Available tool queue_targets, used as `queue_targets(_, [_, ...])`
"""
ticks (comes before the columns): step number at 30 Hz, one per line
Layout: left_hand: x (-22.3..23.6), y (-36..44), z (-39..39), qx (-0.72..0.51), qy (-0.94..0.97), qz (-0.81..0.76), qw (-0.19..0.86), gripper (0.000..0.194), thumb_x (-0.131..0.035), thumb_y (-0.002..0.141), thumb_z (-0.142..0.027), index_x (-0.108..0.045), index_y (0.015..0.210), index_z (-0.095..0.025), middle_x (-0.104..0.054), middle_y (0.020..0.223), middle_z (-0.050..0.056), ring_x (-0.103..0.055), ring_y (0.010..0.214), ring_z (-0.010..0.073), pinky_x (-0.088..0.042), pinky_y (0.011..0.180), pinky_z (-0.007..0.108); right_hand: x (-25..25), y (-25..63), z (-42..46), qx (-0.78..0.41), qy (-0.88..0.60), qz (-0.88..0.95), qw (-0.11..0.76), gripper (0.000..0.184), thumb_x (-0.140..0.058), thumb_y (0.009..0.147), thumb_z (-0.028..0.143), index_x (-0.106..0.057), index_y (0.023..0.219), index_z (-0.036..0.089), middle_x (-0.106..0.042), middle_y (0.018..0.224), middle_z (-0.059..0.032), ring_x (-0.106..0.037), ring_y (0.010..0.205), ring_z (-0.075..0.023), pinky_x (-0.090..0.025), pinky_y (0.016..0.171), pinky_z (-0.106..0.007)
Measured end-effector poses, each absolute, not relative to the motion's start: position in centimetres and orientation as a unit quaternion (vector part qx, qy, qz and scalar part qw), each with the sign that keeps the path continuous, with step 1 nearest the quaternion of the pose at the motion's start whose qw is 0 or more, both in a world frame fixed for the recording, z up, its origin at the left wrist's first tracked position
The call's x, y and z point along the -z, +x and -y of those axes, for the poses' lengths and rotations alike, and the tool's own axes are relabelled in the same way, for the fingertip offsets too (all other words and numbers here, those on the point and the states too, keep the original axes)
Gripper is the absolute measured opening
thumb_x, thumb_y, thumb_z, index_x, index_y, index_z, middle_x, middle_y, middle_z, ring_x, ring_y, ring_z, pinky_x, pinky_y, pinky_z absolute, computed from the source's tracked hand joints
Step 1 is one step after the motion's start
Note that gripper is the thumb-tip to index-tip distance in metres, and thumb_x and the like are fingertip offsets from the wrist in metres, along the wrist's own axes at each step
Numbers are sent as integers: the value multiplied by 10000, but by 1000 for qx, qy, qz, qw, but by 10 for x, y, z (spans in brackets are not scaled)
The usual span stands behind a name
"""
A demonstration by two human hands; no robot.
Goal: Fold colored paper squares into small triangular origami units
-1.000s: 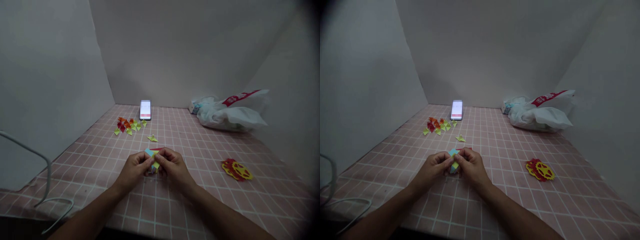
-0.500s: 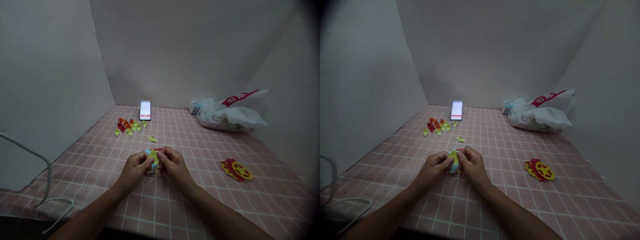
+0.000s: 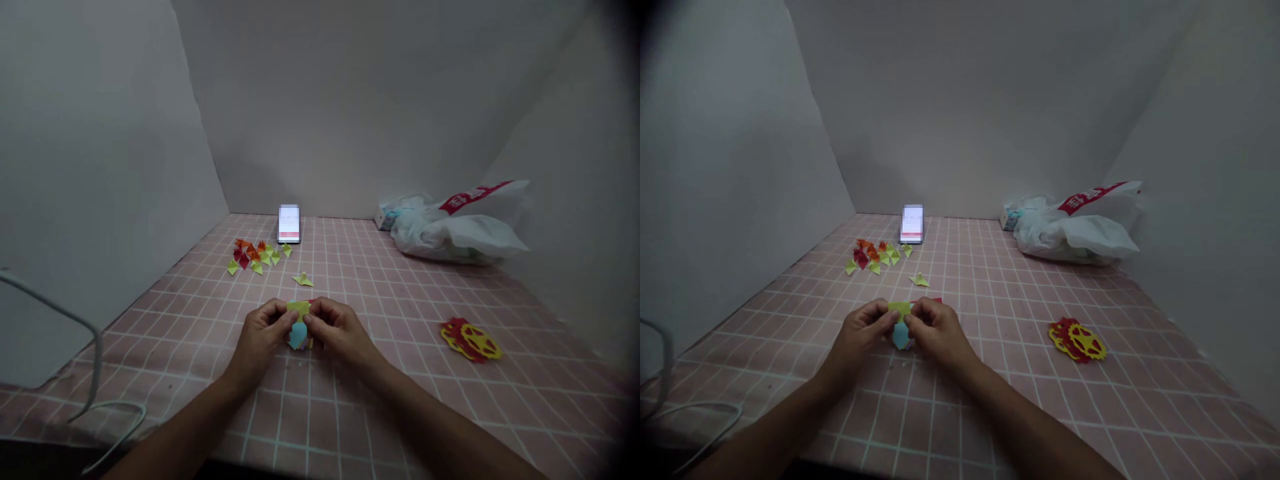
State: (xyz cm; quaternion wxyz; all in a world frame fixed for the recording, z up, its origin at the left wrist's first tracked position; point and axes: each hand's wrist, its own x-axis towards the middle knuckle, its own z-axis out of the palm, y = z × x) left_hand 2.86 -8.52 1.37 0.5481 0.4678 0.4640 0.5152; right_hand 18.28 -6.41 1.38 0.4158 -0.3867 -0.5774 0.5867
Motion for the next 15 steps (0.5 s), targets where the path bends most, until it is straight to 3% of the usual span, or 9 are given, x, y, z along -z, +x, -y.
queue_targets(15, [-13, 30, 84, -496, 464, -458, 574, 282, -698, 722, -393, -553, 680, -155, -555, 583, -40, -486, 519, 79, -404, 526, 203, -18, 186, 65, -538, -384, 621, 421, 216, -580, 802, 297, -495, 639, 183, -483, 590, 25, -446, 523, -92, -374, 472, -209])
